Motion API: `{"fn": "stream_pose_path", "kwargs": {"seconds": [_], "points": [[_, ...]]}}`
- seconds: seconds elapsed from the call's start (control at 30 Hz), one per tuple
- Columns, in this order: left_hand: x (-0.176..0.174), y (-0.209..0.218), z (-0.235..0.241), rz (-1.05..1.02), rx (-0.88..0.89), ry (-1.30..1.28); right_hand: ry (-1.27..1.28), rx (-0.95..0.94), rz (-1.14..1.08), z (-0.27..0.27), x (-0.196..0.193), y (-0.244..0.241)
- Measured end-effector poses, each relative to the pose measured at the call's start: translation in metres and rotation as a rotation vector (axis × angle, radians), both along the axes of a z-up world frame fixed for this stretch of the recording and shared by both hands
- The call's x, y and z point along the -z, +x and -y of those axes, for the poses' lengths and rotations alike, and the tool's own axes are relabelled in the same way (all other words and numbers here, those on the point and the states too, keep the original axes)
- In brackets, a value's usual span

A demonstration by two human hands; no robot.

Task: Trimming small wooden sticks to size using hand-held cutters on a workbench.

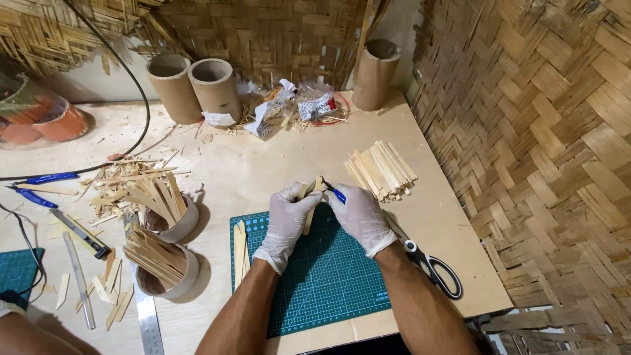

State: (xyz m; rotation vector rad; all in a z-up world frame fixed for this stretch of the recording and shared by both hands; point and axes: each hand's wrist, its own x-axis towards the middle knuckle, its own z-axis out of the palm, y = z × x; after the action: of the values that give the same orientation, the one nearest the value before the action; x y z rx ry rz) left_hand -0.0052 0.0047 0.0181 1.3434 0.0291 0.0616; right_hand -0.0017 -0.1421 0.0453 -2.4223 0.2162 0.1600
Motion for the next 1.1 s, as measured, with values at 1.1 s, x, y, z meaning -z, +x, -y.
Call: {"fn": "stream_pose_path", "kwargs": {"seconds": [1.1], "points": [[-0.041, -0.018, 0.003, -0.004, -0.033, 0.032, -0.05, 0.038, -0.069, -0.015, -0.046, -0.016]]}}
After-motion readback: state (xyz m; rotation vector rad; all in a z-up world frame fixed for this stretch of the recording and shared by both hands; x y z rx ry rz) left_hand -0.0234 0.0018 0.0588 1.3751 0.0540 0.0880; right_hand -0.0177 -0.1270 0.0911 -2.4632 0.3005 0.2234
